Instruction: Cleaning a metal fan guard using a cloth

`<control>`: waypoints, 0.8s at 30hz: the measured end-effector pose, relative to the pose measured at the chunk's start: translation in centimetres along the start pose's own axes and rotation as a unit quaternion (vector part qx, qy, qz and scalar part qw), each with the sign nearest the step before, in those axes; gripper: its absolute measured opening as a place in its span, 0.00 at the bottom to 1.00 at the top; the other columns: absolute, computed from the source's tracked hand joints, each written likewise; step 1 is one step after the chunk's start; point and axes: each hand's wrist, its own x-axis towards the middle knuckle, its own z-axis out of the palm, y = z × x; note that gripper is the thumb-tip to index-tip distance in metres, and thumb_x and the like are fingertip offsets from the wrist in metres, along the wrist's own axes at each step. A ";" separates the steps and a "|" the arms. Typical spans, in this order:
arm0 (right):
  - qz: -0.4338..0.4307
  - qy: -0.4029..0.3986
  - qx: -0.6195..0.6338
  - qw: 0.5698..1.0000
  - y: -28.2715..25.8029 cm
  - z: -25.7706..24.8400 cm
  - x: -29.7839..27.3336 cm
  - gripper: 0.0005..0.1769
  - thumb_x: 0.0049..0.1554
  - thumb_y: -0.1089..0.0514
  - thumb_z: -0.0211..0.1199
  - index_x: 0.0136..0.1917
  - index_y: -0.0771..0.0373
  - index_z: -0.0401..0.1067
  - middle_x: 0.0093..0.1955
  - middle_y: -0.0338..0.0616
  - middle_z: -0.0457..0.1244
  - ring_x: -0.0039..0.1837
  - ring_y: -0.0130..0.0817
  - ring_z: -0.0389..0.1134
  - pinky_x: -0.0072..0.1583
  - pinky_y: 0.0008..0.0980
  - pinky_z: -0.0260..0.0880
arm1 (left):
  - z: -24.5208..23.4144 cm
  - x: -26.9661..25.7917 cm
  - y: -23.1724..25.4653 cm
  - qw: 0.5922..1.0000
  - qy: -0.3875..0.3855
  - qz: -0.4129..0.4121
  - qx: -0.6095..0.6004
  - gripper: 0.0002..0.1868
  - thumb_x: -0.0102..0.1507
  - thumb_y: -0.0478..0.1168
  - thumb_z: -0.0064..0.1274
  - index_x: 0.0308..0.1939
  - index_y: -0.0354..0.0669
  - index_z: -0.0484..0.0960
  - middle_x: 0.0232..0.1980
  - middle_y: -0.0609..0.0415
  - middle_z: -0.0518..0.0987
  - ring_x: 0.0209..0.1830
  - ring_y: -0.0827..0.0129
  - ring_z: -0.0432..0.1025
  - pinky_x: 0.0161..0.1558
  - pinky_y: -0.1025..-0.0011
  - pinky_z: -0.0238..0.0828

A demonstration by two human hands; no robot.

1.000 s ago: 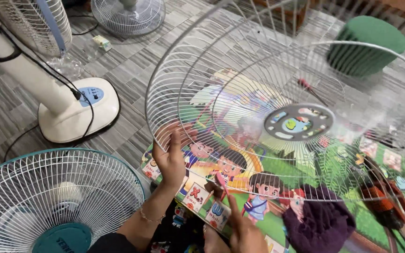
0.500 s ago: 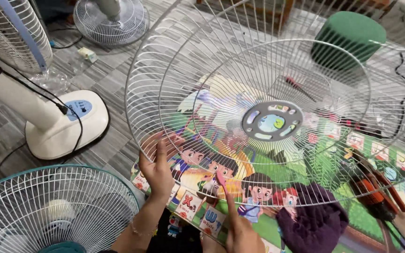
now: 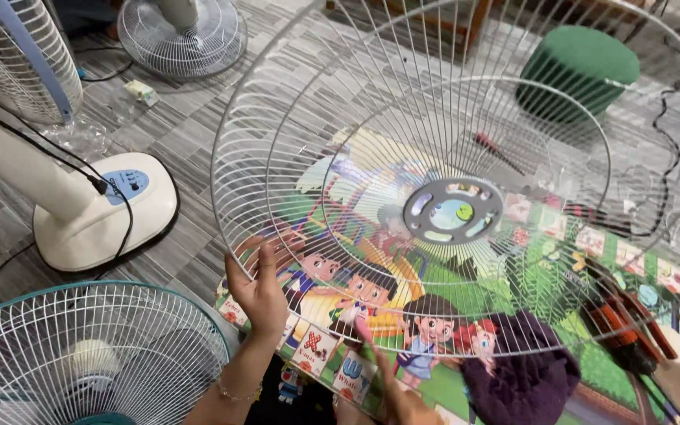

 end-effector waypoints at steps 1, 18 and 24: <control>-0.003 0.000 -0.002 1.000 4.2 -0.8 0.3 0.56 0.54 0.61 0.71 0.82 0.59 0.35 0.80 0.61 0.52 0.74 0.51 0.65 0.68 0.45 0.72 | 0.2 0.2 0.0 1.000 0.001 0.003 -0.002 0.08 0.72 0.33 0.42 0.55 0.40 0.67 0.48 0.40 0.81 0.43 0.56 0.82 0.48 0.66 0.82; 0.291 0.037 -0.322 0.900 -2.2 -2.6 -1.7 0.42 0.53 0.55 0.57 0.75 0.15 0.60 0.42 0.24 0.75 0.42 0.29 0.78 0.47 0.34 0.76 | 0.3 0.4 0.5 0.999 -0.015 0.011 0.036 0.30 0.65 0.24 0.53 0.70 0.36 0.64 0.52 0.44 0.83 0.44 0.63 0.81 0.47 0.72 0.85; 0.342 -0.021 -0.352 0.871 -0.9 -1.7 -2.1 0.41 0.57 0.50 0.55 0.78 0.13 0.52 0.54 0.41 0.70 0.52 0.47 0.74 0.50 0.47 0.72 | -0.3 0.6 -0.6 0.999 0.007 -0.007 0.039 0.32 0.65 0.23 0.55 0.72 0.42 0.65 0.52 0.43 0.83 0.45 0.60 0.81 0.50 0.69 0.87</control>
